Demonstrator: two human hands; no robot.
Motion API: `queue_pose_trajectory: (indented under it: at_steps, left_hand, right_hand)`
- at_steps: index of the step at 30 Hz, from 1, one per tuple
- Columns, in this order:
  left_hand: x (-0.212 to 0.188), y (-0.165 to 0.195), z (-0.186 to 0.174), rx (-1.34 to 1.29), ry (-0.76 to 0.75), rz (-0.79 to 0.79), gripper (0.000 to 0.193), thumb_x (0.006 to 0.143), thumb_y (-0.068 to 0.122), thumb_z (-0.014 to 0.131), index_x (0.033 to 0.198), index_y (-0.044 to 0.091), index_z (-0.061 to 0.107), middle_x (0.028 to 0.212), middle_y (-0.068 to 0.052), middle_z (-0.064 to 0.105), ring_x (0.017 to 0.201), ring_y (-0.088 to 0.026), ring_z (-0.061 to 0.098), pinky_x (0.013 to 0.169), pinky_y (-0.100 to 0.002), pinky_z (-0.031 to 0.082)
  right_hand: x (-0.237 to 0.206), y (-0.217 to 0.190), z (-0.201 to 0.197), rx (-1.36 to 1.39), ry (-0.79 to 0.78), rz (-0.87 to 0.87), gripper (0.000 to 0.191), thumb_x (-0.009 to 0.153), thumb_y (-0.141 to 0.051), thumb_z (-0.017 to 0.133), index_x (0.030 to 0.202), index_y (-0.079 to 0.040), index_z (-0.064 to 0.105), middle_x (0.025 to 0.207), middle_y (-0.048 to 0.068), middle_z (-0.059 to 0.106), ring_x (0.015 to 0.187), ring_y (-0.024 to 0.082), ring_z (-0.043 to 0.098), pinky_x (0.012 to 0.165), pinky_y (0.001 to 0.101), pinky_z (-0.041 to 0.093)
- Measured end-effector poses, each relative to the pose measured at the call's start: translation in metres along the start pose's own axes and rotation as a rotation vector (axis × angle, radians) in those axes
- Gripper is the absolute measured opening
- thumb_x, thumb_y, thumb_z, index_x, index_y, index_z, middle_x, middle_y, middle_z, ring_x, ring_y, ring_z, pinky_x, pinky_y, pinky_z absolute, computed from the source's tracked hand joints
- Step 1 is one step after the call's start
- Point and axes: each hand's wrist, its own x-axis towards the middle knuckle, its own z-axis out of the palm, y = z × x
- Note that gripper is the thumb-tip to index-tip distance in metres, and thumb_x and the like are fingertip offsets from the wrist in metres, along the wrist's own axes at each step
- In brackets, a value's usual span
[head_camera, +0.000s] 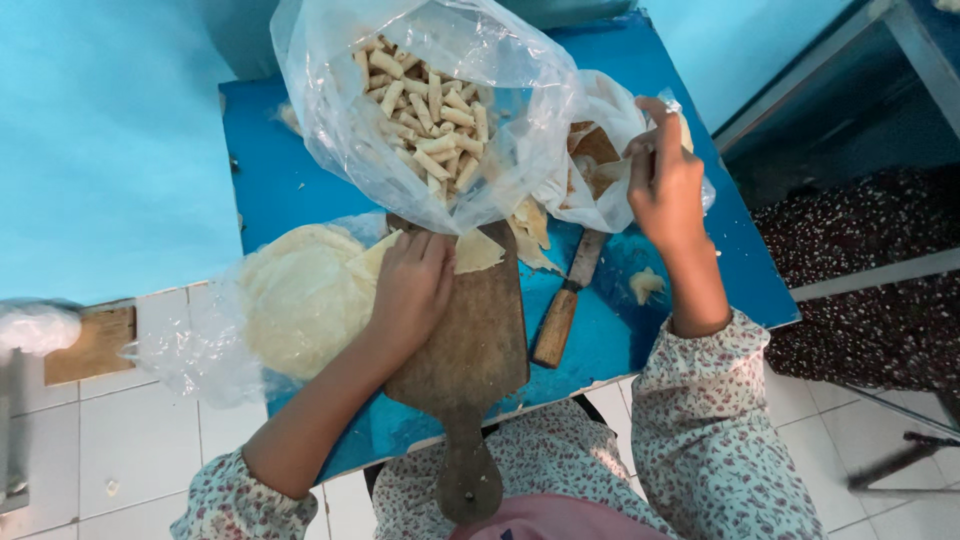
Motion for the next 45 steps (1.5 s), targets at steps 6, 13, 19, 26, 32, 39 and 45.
queue_pose_trajectory:
  at_steps: [6,13,19,26,32,39,45]
  left_hand:
    - [-0.001,0.001,-0.003,-0.198,0.034,-0.073,0.017,0.090,0.005,0.067,0.105,0.002,0.060,0.089,-0.014,0.066,0.089,-0.037,0.061,0.077,-0.049,0.048]
    - [-0.001,0.005,-0.006,-0.116,0.005,-0.049,0.024,0.088,0.006,0.069,0.110,0.002,0.062,0.086,-0.015,0.063,0.086,-0.037,0.059,0.076,-0.050,0.047]
    - [-0.003,0.010,-0.008,-0.104,0.005,-0.039,0.025,0.088,0.006,0.069,0.111,0.003,0.061,0.087,-0.014,0.063,0.088,-0.037,0.059,0.078,-0.050,0.047]
    - [-0.002,0.009,-0.008,-0.088,0.014,-0.016,0.024,0.088,0.006,0.068,0.111,0.004,0.061,0.092,-0.015,0.063,0.089,-0.037,0.059,0.079,-0.049,0.046]
    - [-0.002,0.009,-0.006,-0.086,0.006,-0.030,0.025,0.087,0.006,0.069,0.112,0.004,0.062,0.090,-0.014,0.063,0.089,-0.036,0.059,0.079,-0.049,0.046]
    - [0.000,0.010,-0.007,-0.092,-0.001,-0.009,0.028,0.087,0.004,0.068,0.114,0.004,0.062,0.089,-0.013,0.063,0.089,-0.035,0.058,0.079,-0.049,0.046]
    - [-0.002,0.008,-0.009,-0.103,0.021,-0.019,0.029,0.087,0.005,0.068,0.116,0.004,0.061,0.092,-0.014,0.065,0.089,-0.036,0.060,0.080,-0.049,0.047]
  right_hand:
    - [0.000,0.012,0.005,0.012,0.095,0.073,0.048,0.099,0.015,0.049,0.144,-0.003,0.047,0.087,0.015,0.072,0.079,0.027,0.075,0.072,0.0365,0.057]
    - [0.004,0.018,0.007,-0.017,0.181,0.165,0.047,0.097,0.014,0.052,0.142,-0.003,0.047,0.089,0.013,0.076,0.075,0.022,0.076,0.065,0.0329,0.056]
    - [0.008,0.013,0.001,0.103,0.223,0.243,0.045,0.097,0.015,0.051,0.139,-0.002,0.050,0.088,0.013,0.076,0.071,0.021,0.074,0.061,0.0317,0.053]
    - [0.005,0.001,0.008,0.053,0.119,0.067,0.043,0.096,0.016,0.051,0.136,-0.001,0.048,0.086,0.014,0.073,0.075,0.018,0.072,0.067,0.0305,0.053]
    - [0.008,0.013,0.001,0.196,0.229,0.226,0.042,0.100,0.015,0.050,0.138,-0.002,0.045,0.090,0.013,0.076,0.071,0.014,0.071,0.061,0.0269,0.052]
    - [0.009,0.026,-0.008,0.482,0.279,0.300,0.038,0.109,0.013,0.050,0.141,-0.004,0.041,0.096,0.015,0.073,0.072,0.012,0.063,0.063,0.0266,0.048]
    - [-0.002,0.011,0.003,0.789,0.173,0.399,0.037,0.107,0.013,0.051,0.138,-0.003,0.041,0.097,0.014,0.070,0.069,0.012,0.057,0.064,0.0255,0.046]
